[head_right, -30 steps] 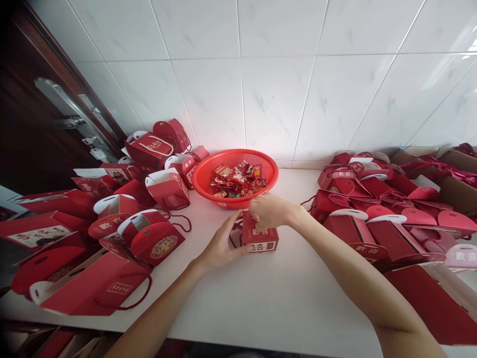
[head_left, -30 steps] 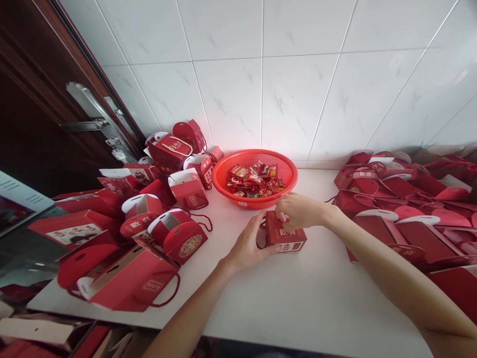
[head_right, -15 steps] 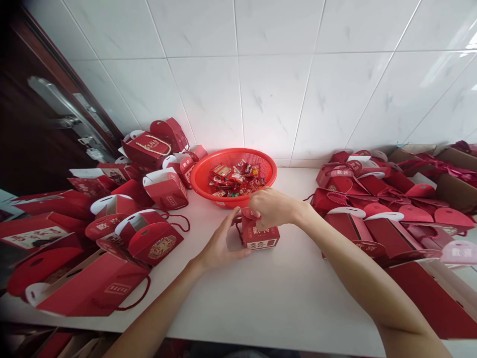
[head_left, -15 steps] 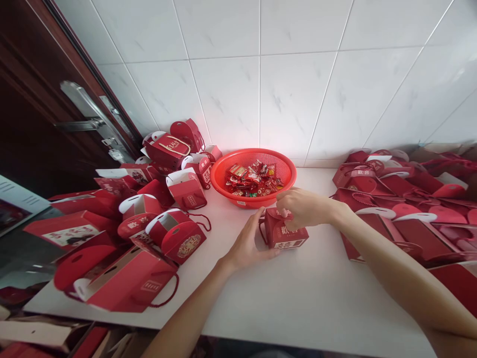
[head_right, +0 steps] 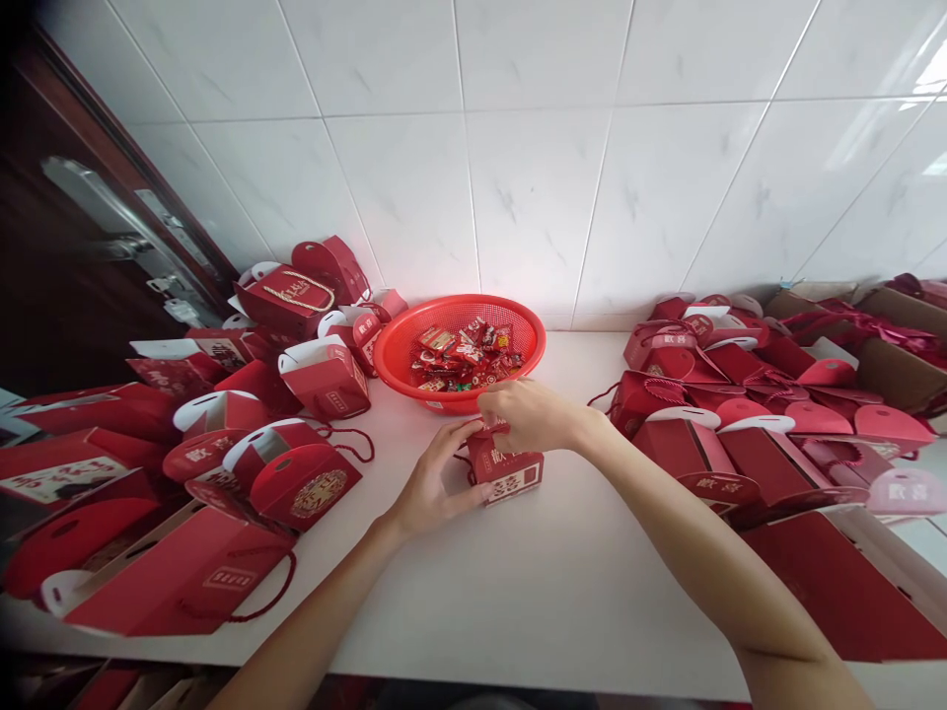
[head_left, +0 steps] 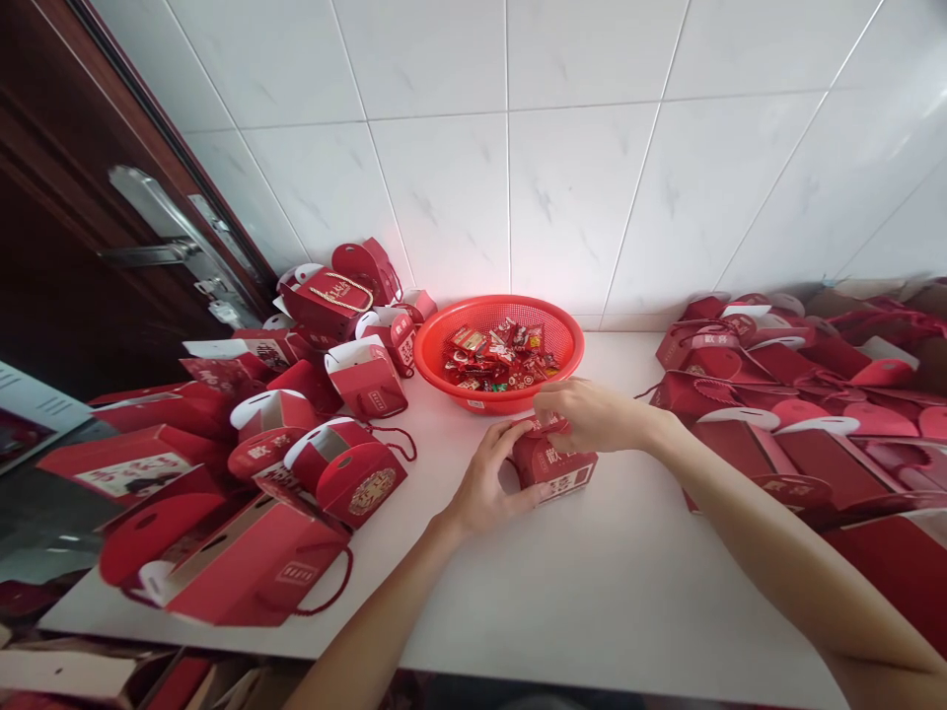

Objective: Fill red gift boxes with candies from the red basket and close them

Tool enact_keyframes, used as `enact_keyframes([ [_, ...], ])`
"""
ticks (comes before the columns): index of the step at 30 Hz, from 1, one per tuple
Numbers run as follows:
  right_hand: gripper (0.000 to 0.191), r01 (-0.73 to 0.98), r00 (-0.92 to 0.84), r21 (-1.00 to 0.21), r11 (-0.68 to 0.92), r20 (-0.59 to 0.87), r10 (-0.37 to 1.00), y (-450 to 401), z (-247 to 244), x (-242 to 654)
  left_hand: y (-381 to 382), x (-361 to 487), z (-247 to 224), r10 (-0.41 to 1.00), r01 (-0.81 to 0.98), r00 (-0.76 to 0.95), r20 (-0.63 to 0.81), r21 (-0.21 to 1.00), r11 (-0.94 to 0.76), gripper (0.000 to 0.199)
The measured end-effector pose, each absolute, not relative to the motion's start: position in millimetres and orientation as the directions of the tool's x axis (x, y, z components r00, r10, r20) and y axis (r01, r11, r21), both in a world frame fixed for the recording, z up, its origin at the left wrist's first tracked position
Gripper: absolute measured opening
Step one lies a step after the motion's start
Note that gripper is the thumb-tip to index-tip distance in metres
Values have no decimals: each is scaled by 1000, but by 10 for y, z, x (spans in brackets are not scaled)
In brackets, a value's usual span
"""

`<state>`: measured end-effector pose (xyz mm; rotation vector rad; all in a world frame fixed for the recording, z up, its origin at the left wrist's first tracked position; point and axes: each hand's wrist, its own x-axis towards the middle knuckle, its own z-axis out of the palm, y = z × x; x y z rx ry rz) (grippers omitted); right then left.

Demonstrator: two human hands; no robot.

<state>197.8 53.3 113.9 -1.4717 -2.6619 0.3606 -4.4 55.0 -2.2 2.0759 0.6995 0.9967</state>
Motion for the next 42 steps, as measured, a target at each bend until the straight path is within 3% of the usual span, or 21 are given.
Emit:
enact_keyframes([
  [3, 10, 893, -384, -232, 387, 59, 921, 394, 1071, 1956, 534, -26, -44, 744, 208, 494, 450, 770, -603, 68],
  [7, 42, 960, -120, -252, 122, 25, 992, 149, 907, 1786, 521, 5, -131, 785, 286, 390, 482, 746, -601, 70],
  [10, 62, 956, -44, -291, 39, -10, 999, 42, 780, 1641, 510, 22, -202, 785, 317, 363, 503, 725, -611, 74],
  [14, 70, 960, 25, -278, -27, -13, 1000, 49, 705, 1555, 506, 30, -242, 772, 323, 371, 517, 707, -629, 81],
  [23, 58, 969, 14, -246, -17, -15, 1000, 25, 913, 1711, 500, -11, -153, 721, 115, 487, 494, 781, -613, 86],
  [30, 44, 938, 90, -342, -52, 96, 991, -175, 1559, 2239, 467, -68, -115, 727, 45, 530, 438, 841, -539, 63],
  [33, 50, 905, 255, -387, -176, 163, 953, -283, 2005, 2563, 466, -67, -106, 773, 92, 501, 388, 865, -494, 57],
  [37, 53, 861, 488, -340, -378, 346, 801, -407, 2508, 3057, 473, -57, -77, 800, 127, 470, 374, 868, -480, 53],
  [39, 54, 829, 560, -281, -484, 426, 711, -449, 2612, 3378, 476, -54, -53, 799, 132, 465, 382, 862, -489, 52],
  [42, 55, 749, 650, -210, -628, 414, 637, -486, 2562, 3939, 482, -55, -23, 798, 144, 463, 385, 856, -497, 49],
])
